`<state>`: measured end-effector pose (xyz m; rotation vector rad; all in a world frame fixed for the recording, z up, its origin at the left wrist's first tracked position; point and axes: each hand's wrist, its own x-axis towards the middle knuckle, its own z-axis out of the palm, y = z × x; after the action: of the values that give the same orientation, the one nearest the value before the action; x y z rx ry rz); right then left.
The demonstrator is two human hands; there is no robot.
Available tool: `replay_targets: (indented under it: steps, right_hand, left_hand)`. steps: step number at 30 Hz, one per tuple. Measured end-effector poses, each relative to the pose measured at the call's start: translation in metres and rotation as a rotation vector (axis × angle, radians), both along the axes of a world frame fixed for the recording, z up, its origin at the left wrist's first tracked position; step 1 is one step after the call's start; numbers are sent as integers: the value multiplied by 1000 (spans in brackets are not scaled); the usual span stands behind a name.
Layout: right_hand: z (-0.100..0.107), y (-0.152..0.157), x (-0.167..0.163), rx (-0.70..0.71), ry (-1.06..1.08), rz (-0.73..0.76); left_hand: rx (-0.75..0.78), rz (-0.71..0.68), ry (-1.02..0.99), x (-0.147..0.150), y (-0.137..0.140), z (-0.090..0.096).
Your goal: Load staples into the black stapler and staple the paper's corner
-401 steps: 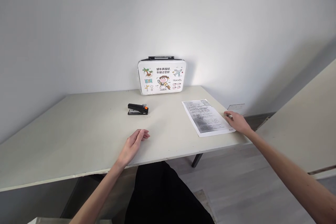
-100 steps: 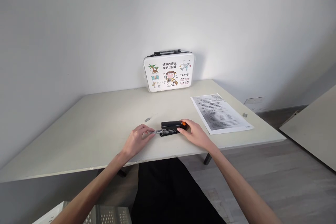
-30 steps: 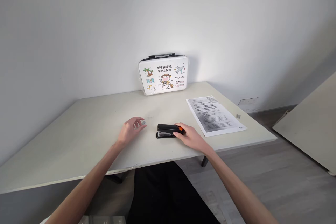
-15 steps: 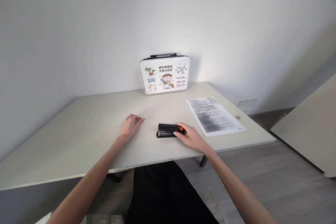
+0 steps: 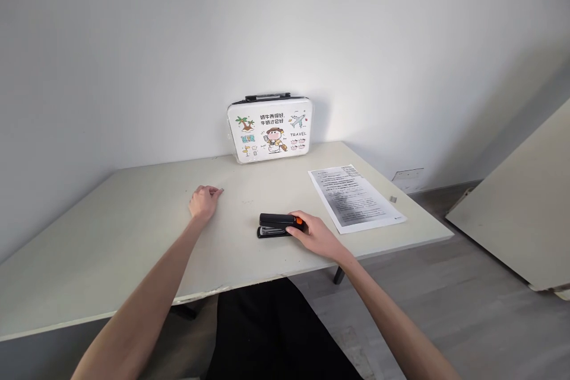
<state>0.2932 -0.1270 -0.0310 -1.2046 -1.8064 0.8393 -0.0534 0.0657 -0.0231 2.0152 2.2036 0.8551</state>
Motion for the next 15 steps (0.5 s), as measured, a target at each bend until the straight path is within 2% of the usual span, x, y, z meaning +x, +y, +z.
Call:
replay_targets:
  steps: [3, 6, 11, 15]
  right_hand:
    - [-1, 1, 0, -13, 6, 3]
    - [-2, 1, 0, -18, 4, 5]
    - [-1, 0, 0, -26, 5, 6]
    - [-1, -1, 0, -9, 6, 3]
  left_hand:
    - [18, -3, 11, 2, -4, -1]
    - [59, -72, 17, 6, -14, -2]
    - [111, -323, 6, 19, -50, -4]
    - [93, -502, -41, 33, -84, -4]
